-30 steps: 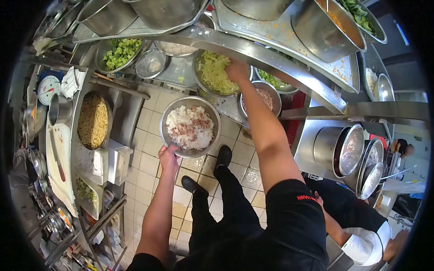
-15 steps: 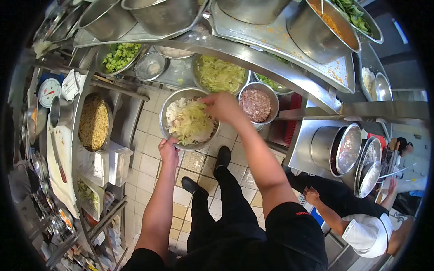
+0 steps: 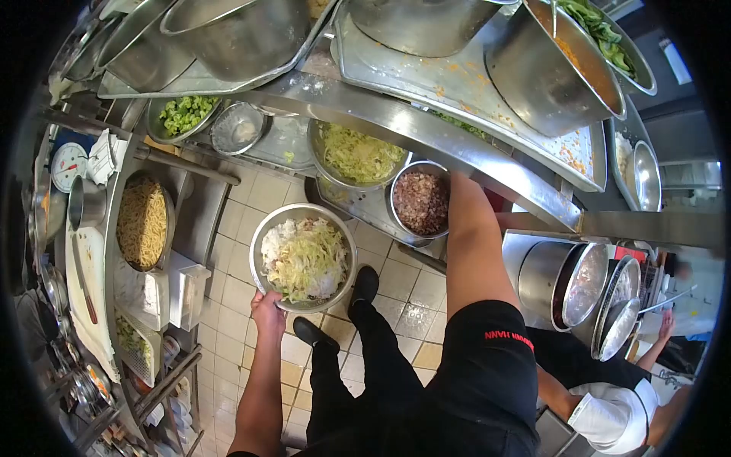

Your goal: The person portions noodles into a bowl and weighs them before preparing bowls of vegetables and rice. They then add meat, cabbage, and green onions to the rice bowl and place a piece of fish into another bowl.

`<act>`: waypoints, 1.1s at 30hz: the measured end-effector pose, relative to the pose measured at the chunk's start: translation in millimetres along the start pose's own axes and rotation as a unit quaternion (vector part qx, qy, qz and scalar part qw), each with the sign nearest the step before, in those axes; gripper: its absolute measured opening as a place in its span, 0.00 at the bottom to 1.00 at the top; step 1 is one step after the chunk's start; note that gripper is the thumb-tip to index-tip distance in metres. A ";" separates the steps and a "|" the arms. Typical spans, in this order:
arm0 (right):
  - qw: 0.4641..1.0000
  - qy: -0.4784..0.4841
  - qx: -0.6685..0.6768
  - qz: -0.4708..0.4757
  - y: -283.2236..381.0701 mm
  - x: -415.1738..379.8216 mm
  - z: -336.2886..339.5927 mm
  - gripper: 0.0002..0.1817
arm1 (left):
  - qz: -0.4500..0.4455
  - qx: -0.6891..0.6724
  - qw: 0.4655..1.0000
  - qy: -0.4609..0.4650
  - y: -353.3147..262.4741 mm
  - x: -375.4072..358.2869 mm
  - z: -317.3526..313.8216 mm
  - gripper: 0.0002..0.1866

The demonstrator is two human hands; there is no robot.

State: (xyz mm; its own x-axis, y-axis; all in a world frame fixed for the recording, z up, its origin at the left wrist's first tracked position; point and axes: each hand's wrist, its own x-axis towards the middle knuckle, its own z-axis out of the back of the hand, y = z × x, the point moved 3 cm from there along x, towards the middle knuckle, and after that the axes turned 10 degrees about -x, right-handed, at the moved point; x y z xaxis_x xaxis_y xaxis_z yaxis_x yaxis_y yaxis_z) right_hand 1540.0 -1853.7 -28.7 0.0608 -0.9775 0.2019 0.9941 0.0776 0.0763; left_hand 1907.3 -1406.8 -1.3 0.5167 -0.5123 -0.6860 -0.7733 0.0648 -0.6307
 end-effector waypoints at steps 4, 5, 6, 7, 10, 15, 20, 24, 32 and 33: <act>1.000 0.008 0.002 -0.002 -6.7 -8.8 9.7 0.16 | -0.004 -0.014 1.000 -0.011 0.7 -8.8 -3.1 0.12; 1.000 0.010 0.002 -0.003 -6.9 -10.5 9.2 0.16 | -0.003 -0.019 1.000 -0.018 0.7 -11.0 -5.4 0.12; 1.000 0.012 0.001 -0.002 -5.7 -11.2 9.1 0.16 | -0.004 -0.024 0.999 -0.026 0.4 -10.5 -7.7 0.11; 1.000 0.013 0.001 -0.004 -3.4 -12.4 8.1 0.16 | -0.004 -0.021 1.000 -0.018 1.3 -7.8 -7.4 0.11; 1.000 0.018 0.003 -0.009 -1.0 -11.5 5.6 0.16 | -0.003 -0.014 1.000 -0.007 4.3 -4.9 -5.4 0.11; 1.000 0.020 0.011 -0.016 -6.8 -5.8 10.9 0.16 | -0.005 -0.015 1.000 -0.006 -1.0 -2.4 -18.7 0.11; 0.999 0.030 0.019 -0.029 -7.8 -1.3 24.9 0.15 | -0.041 0.000 0.999 0.002 -8.4 7.5 -18.8 0.12; 0.977 -0.204 0.017 0.056 46.1 -27.1 67.7 0.15 | -0.016 0.011 1.000 0.021 -11.7 17.3 -13.8 0.14; 0.877 0.160 0.375 0.255 247.3 -201.8 256.3 0.17 | -0.036 -0.024 0.999 0.029 -50.0 -59.4 -49.0 0.10; 0.867 0.178 0.362 0.291 251.9 -211.1 266.8 0.19 | -0.036 -0.022 0.999 0.033 -55.2 -71.1 -44.2 0.10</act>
State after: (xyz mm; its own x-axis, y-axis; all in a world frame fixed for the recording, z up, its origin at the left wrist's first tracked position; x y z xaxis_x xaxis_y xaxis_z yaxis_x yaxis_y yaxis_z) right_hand 1753.5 -1575.5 208.4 0.6861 -0.7197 0.1067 0.4762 0.5551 0.6820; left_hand 1897.0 -1411.8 98.3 0.5474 -0.5704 -0.6124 -0.7512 -0.0123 -0.6600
